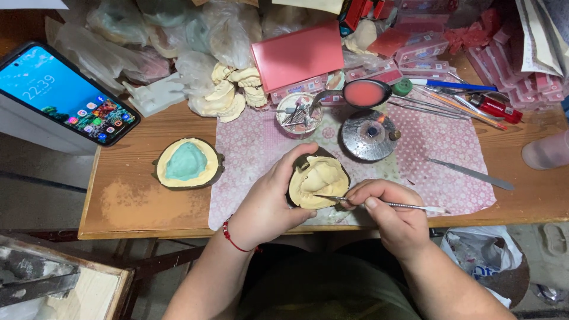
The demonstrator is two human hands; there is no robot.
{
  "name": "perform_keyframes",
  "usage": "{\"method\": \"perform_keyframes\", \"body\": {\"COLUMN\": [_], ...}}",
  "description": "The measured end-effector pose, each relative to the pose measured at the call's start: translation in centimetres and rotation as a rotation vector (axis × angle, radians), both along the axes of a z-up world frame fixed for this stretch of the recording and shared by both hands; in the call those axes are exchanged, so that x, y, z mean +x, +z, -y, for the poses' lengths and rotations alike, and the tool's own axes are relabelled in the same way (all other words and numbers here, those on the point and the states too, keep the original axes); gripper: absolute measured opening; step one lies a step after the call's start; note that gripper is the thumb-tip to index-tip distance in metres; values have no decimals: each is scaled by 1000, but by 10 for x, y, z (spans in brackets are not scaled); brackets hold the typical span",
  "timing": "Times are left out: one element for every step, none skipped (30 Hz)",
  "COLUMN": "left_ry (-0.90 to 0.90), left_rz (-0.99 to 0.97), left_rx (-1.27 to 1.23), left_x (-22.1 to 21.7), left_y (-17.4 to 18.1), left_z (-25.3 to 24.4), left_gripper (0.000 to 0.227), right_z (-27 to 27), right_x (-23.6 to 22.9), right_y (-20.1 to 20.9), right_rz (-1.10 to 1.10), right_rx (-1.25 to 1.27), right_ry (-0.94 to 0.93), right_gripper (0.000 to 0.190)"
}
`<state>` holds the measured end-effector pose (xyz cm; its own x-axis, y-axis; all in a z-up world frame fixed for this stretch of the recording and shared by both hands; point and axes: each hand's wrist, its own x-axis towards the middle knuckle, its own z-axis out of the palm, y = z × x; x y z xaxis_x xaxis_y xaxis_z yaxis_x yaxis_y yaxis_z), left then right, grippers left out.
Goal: The person holds a clay mold in their left hand and uses a metal sculpting tool in their right hand to shape the interior surface. They repeatedly heat the tool tip over a small flame before applying it to the clay.
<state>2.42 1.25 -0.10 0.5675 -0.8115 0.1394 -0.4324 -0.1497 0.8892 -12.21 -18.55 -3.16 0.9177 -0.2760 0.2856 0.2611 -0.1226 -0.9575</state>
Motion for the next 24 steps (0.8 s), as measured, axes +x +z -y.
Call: {"method": "perform_keyframes", "body": {"left_ry": [1, 2, 3, 3, 37, 71, 71, 75, 78, 78, 77, 75, 75, 79, 84, 83, 89, 92, 88, 99, 109, 101, 109, 119], "left_rz": [1, 1, 1, 2, -95, -192, -191, -205, -220, -220, -221, -221, -221, -228, -235, -234, -233, -230, -229, -248, -267, -266, -275, -283], "left_rx": [0, 5, 9, 10, 50, 91, 91, 86, 81, 81, 82, 82, 83, 78, 72, 72, 69, 65, 64, 61, 59, 57, 49, 43], "left_x": [0, 0, 0, -1, -2, -3, -2, -2, -2, -2, -2, -2, -2, -3, -3, -3, -3, -2, -4, -4, -4, -4, -5, -5], "left_y": [1, 2, 3, 10, 17, 25, 24, 24, 24, 24, 24, 24, 24, 24, 23, 23, 23, 23, 23, 23, 23, 23, 23, 23], "left_z": [0, 0, 0, 1, 3, 4, 4, 5, 5, 5, 5, 5, 5, 5, 5, 5, 5, 5, 4, 4, 5, 6, 7, 7], "left_gripper": [104, 102, 101, 101, 102, 104, 104, 104, 105, 105, 104, 104, 104, 104, 104, 104, 105, 106, 106, 106, 107, 107, 107, 107], "right_z": [0, 1, 1, 0, 0, -1, -1, -1, -1, -1, -1, 0, 0, 0, 0, -1, -2, -2, -1, 2, 5, 18, 31, 43], "right_x": [0, 0, 0, 3, 7, 10, 10, 9, 8, 8, 8, 8, 6, 5, 4, 3, 1, 0, 0, 1, 2, 6, 9, 12], "right_y": [-1, -2, -3, -5, -8, -11, -12, -13, -14, -16, -17, -18, -20, -21, -22, -21, -20, -19, -15, -11, -7, -9, -11, -14], "right_rz": [1, -17, -35, -35, 57, 148, 149, 158, 168, 167, 173, 179, 179, 186, 192, 192, 199, 207, 209, 261, 314, 316, 319, 321], "right_rx": [0, 26, 52, 52, 76, 99, 99, 150, 201, 201, 211, 220, 220, 260, 299, 298, 288, 275, 273, 259, 245, 241, 220, 201], "right_ry": [1, -12, -25, -26, -42, -58, -58, -55, -52, -52, -48, -44, -45, -26, -7, -8, -23, -42, -45, -80, -114, -122, -245, -368], "right_gripper": [25, 24, 23, 23, 24, 25, 25, 25, 25, 25, 25, 25, 25, 26, 27, 27, 30, 33, 33, 34, 36, 36, 32, 29]}}
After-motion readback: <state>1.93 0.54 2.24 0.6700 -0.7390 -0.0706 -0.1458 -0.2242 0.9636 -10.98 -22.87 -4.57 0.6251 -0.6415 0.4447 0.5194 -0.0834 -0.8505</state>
